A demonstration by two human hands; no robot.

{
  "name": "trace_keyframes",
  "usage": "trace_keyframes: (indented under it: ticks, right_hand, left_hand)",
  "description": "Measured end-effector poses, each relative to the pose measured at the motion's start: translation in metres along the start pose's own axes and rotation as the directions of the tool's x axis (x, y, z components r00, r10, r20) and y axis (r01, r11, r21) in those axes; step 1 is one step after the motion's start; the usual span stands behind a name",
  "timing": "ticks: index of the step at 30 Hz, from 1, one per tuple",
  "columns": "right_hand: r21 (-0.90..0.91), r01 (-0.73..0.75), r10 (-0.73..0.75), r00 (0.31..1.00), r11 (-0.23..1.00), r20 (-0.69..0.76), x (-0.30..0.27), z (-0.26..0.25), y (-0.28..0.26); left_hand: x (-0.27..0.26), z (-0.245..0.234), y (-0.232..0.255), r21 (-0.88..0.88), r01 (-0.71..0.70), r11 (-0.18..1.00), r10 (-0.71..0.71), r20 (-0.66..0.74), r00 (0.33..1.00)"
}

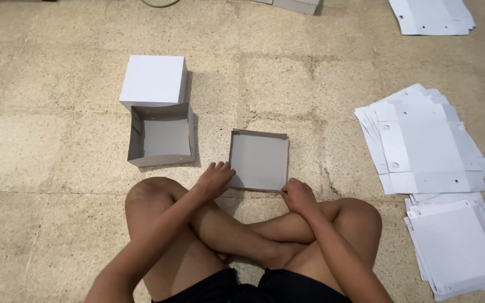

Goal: Assembling a cardboard box by folding flaps and tucking tabs into place.

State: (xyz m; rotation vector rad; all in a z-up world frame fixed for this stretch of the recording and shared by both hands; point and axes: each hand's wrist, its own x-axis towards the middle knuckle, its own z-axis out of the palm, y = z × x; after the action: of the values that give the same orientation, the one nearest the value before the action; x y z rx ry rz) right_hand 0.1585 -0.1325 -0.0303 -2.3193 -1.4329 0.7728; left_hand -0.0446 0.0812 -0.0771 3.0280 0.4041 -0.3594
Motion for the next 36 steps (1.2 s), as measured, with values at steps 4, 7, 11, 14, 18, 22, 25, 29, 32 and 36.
trace_keyframes:
  ticks: [4, 7, 11, 14, 18, 22, 25, 29, 32, 36]
  right_hand:
    - [0.176, -0.078, 0.090, 0.994, 0.981, -0.060, 0.003, -0.004, -0.008]
    - [0.204, -0.186, 0.208, 0.974, 0.961, -0.090, 0.018, 0.000, -0.003]
    - [0.188, -0.133, 0.158, 0.980, 0.973, -0.125, 0.030, 0.012, 0.019]
    - [0.150, -0.123, 0.142, 0.982, 0.981, -0.126, 0.033, 0.018, 0.026]
    - [0.056, -0.141, 0.148, 0.980, 0.988, -0.135, 0.035, 0.026, 0.027]
    - [-0.047, -0.123, 0.115, 0.982, 0.991, -0.146, 0.038, 0.039, 0.035]
    - [-0.073, -0.108, 0.095, 0.981, 0.991, -0.169, 0.041, 0.047, 0.034]
    - [-0.083, -0.102, 0.084, 0.976, 0.991, -0.201, 0.044, 0.049, 0.036]
    - [0.114, -0.080, 0.102, 0.973, 0.990, -0.205, 0.044, 0.045, 0.036]
    - [0.097, -0.023, 0.044, 0.974, 0.995, -0.220, 0.044, 0.043, 0.036]
  left_hand:
    - [0.026, 0.043, -0.002, -0.118, 0.103, 0.988, -0.105, -0.008, 0.994]
    - [0.032, 0.014, 0.003, -0.056, 0.122, 0.991, -0.122, 0.002, 0.993]
    - [0.036, 0.026, -0.002, -0.017, 0.071, 0.997, -0.072, -0.058, 0.996]
    - [0.023, 0.006, 0.005, -0.097, 0.054, 0.994, -0.061, -0.072, 0.995]
    - [-0.005, -0.057, 0.012, -0.132, 0.037, 0.991, -0.051, -0.104, 0.993]
    - [-0.014, -0.081, 0.016, -0.087, -0.015, 0.996, 0.007, -0.089, 0.996]
    - [-0.018, -0.088, 0.016, -0.084, 0.008, 0.996, -0.014, -0.073, 0.997]
    - [0.022, 0.008, 0.005, -0.085, 0.034, 0.996, -0.041, -0.080, 0.996]
    - [0.037, 0.041, 0.001, -0.041, 0.021, 0.999, -0.025, -0.113, 0.993]
    - [0.039, 0.043, -0.006, -0.011, 0.031, 0.999, -0.032, -0.139, 0.990]
